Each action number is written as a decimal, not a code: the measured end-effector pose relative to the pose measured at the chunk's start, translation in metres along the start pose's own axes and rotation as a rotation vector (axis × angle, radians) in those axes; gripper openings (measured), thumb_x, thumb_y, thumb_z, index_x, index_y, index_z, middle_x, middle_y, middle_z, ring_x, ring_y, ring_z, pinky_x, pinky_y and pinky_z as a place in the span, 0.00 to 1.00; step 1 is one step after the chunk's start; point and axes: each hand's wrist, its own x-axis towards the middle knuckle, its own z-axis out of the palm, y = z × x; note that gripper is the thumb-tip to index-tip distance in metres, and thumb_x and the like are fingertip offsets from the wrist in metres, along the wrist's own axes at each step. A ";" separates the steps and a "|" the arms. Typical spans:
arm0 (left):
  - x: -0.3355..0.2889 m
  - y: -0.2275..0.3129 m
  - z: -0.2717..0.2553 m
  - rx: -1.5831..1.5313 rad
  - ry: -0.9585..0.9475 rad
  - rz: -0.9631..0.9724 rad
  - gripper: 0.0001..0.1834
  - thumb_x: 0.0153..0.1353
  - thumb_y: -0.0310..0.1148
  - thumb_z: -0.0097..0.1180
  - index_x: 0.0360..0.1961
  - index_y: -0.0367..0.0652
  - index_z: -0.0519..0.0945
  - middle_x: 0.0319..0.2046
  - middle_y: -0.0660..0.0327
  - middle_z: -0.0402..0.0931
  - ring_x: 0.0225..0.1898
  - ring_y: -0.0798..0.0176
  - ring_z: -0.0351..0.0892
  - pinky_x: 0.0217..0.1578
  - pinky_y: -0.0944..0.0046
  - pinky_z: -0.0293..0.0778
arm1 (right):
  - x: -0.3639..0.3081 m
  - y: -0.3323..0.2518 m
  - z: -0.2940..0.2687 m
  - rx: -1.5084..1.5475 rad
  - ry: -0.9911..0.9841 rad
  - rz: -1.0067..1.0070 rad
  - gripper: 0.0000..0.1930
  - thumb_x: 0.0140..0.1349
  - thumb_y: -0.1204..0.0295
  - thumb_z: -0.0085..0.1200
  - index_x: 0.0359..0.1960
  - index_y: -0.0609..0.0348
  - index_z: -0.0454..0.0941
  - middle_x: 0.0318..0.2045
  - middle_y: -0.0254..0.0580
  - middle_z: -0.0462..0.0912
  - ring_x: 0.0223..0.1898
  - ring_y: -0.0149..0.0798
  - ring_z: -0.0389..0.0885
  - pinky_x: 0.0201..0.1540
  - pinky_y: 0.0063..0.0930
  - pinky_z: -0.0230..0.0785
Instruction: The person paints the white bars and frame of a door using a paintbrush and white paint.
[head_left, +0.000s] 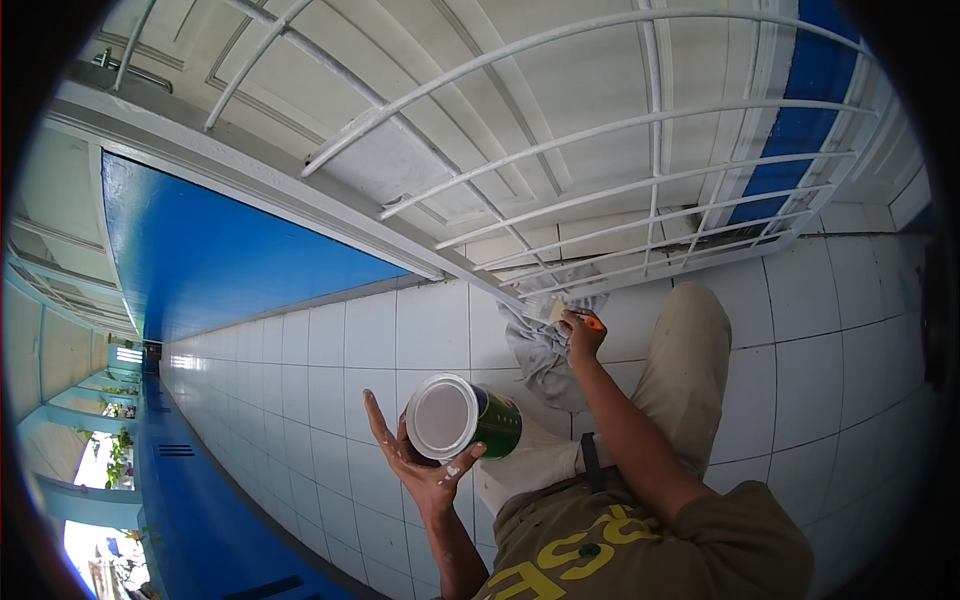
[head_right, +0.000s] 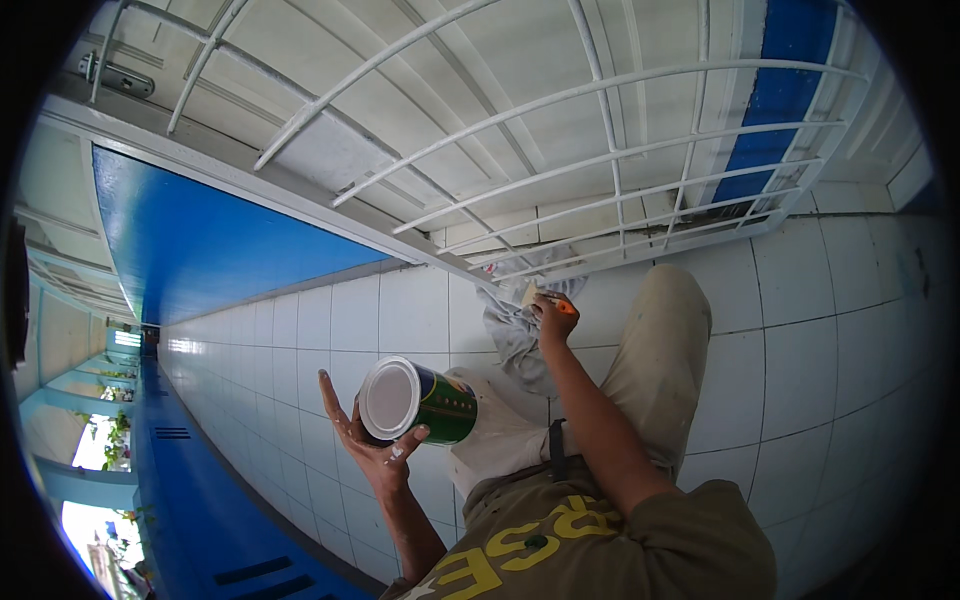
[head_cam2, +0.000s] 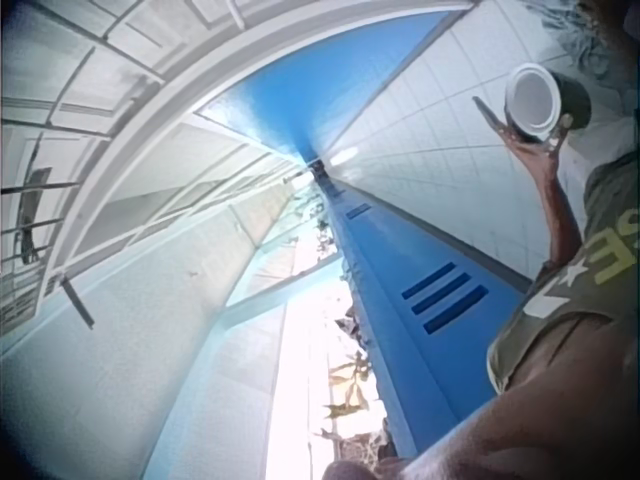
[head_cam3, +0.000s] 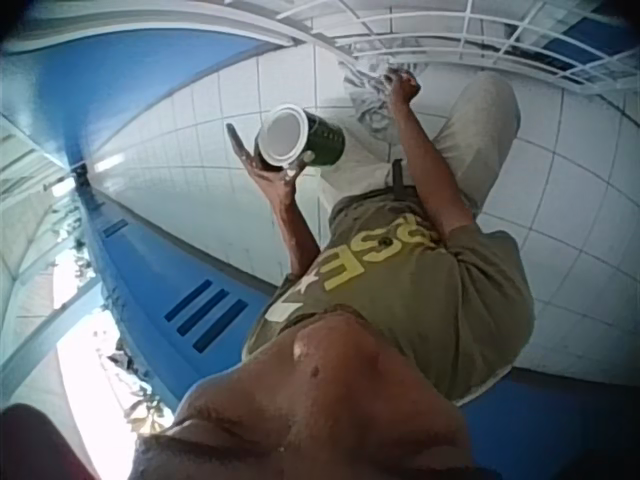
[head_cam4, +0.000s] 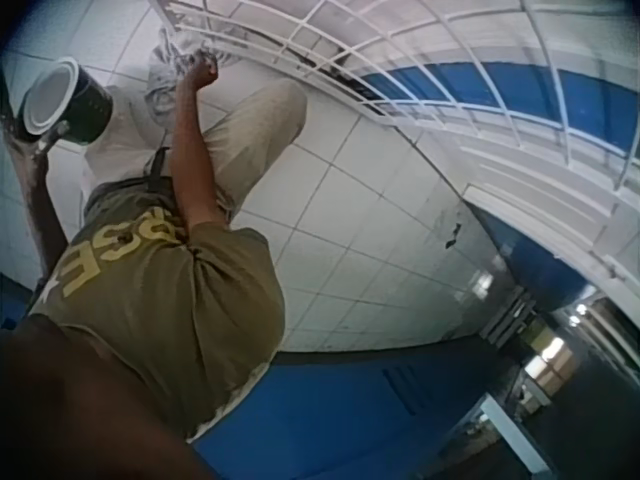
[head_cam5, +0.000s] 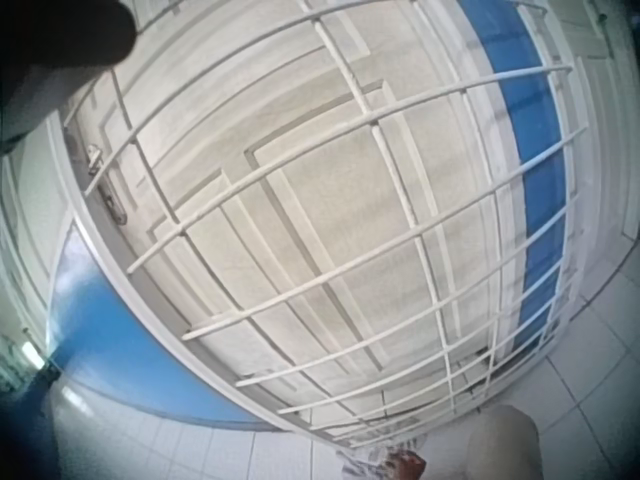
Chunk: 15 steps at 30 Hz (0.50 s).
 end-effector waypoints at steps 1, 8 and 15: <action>-0.001 0.000 -0.002 0.003 0.003 -0.001 0.82 0.29 0.51 0.86 0.80 0.46 0.41 0.46 0.48 0.83 0.55 0.45 0.84 0.65 0.36 0.74 | 0.001 0.004 0.005 0.162 0.037 0.058 0.07 0.54 0.84 0.67 0.32 0.63 0.82 0.30 0.40 0.84 0.29 0.36 0.85 0.34 0.26 0.83; -0.004 -0.006 -0.012 0.067 0.002 0.010 0.81 0.30 0.49 0.86 0.80 0.46 0.42 0.47 0.47 0.83 0.55 0.44 0.84 0.64 0.37 0.75 | 0.044 0.044 -0.022 -0.589 0.000 -0.132 0.08 0.50 0.83 0.68 0.32 0.63 0.85 0.27 0.39 0.86 0.27 0.35 0.86 0.34 0.28 0.81; -0.004 -0.001 0.002 -0.009 -0.008 -0.010 0.81 0.30 0.47 0.86 0.80 0.46 0.42 0.49 0.43 0.81 0.55 0.42 0.83 0.63 0.38 0.76 | 0.042 0.051 -0.011 -0.448 -0.109 -0.480 0.05 0.51 0.82 0.65 0.31 0.65 0.85 0.23 0.36 0.84 0.25 0.28 0.82 0.30 0.26 0.75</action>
